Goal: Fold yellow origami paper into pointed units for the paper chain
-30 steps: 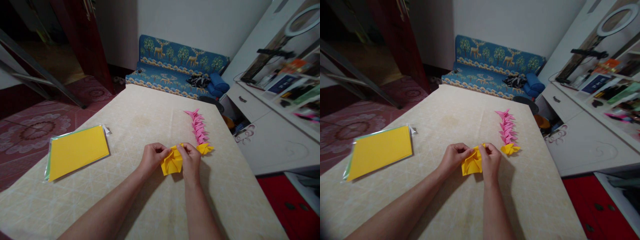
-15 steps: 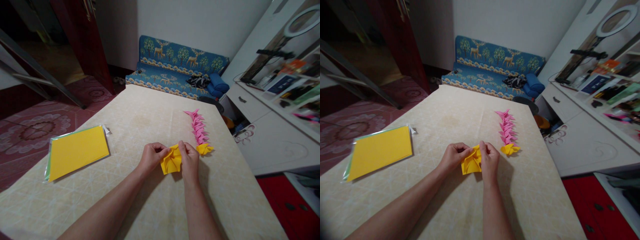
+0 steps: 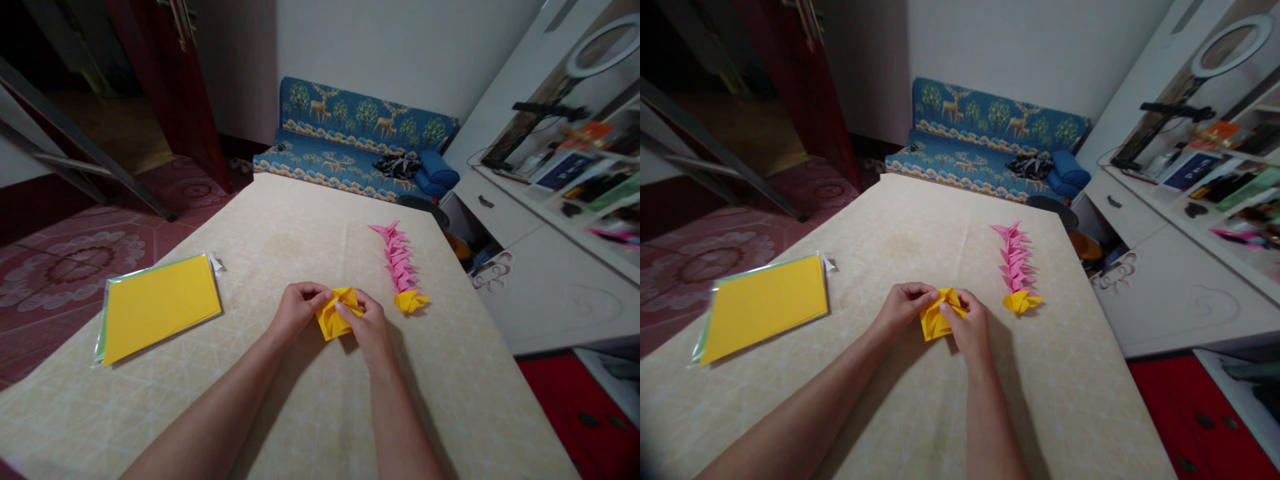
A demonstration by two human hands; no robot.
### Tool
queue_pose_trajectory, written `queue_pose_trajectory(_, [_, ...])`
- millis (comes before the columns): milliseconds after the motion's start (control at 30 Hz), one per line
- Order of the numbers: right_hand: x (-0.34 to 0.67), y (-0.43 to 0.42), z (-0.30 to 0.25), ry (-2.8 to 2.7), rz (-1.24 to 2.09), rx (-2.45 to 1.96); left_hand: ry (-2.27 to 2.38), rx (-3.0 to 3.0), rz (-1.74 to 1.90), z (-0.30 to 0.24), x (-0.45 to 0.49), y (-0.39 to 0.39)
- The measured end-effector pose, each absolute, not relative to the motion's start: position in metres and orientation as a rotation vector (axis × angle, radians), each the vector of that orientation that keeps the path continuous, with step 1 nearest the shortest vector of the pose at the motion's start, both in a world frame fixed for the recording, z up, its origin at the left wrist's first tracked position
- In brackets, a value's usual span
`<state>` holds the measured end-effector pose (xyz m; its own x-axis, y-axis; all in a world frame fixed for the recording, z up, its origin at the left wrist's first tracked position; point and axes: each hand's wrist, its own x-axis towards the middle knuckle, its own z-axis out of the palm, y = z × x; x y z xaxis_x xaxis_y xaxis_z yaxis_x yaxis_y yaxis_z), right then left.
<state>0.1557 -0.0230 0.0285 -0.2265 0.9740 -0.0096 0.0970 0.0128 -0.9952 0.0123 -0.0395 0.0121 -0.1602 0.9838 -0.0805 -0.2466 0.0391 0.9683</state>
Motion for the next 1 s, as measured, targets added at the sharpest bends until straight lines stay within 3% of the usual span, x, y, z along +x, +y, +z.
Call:
queue_pose_trajectory(633, [0.145,-0.025,0.019,-1.362,1.235,-1.391,1.216,0.889,1.372,0.007,0.018,-0.039])
queue_pose_trajectory(1000, [0.144,-0.024,0.016,-1.243,1.251,-1.311,1.12,0.812,1.418,0.008,0.022,-0.04])
